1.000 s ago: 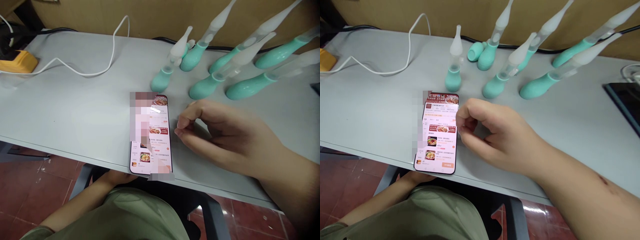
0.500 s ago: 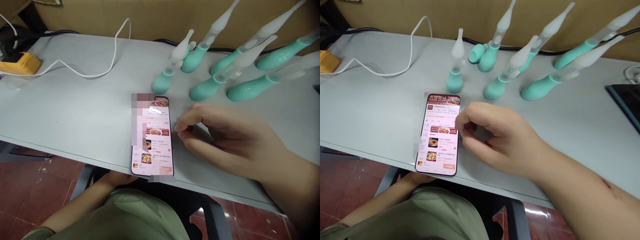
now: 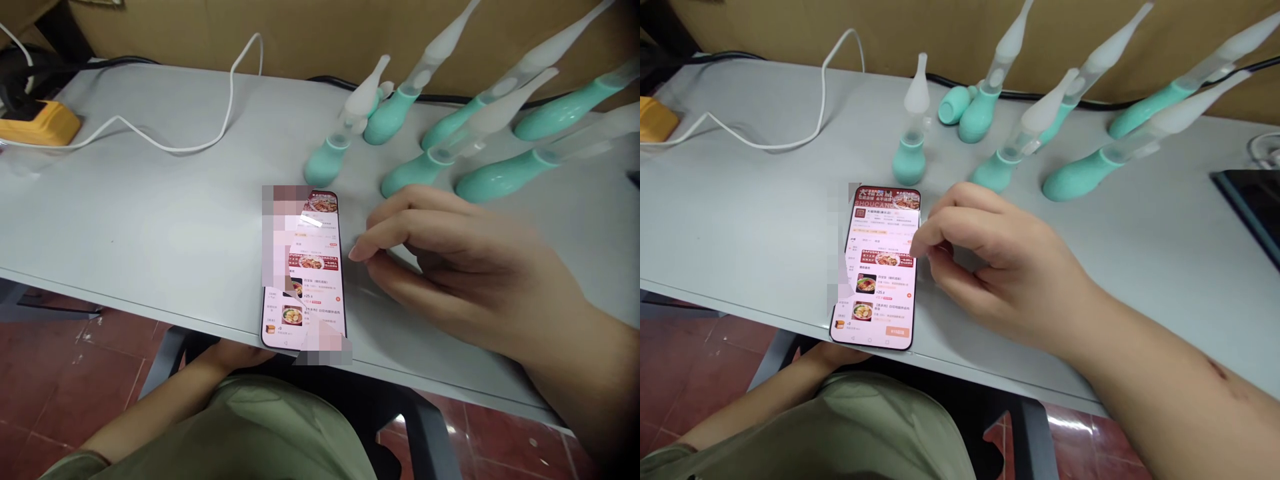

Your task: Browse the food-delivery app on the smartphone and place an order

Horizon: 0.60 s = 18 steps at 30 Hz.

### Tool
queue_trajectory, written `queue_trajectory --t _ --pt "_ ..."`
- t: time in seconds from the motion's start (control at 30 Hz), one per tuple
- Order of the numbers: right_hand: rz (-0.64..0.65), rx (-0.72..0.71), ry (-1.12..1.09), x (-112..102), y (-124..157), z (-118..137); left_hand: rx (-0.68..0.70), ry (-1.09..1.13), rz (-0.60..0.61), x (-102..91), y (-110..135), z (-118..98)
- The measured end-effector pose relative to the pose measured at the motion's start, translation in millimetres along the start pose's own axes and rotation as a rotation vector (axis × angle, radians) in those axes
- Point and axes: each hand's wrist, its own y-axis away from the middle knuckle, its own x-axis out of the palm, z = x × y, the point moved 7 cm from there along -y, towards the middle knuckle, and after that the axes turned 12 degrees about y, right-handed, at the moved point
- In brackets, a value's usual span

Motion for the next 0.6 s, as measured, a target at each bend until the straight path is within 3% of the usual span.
queue_trajectory --t 0.27,0.6 --pt "-0.022 0.039 -0.022 -2.9 -2.8 -0.9 0.026 -0.028 -0.090 -16.1 -5.8 -10.6" --pt "-0.009 0.022 -0.008 -0.2 -2.0 -2.0 0.046 -0.017 -0.095 -16.2 -1.6 -8.8"
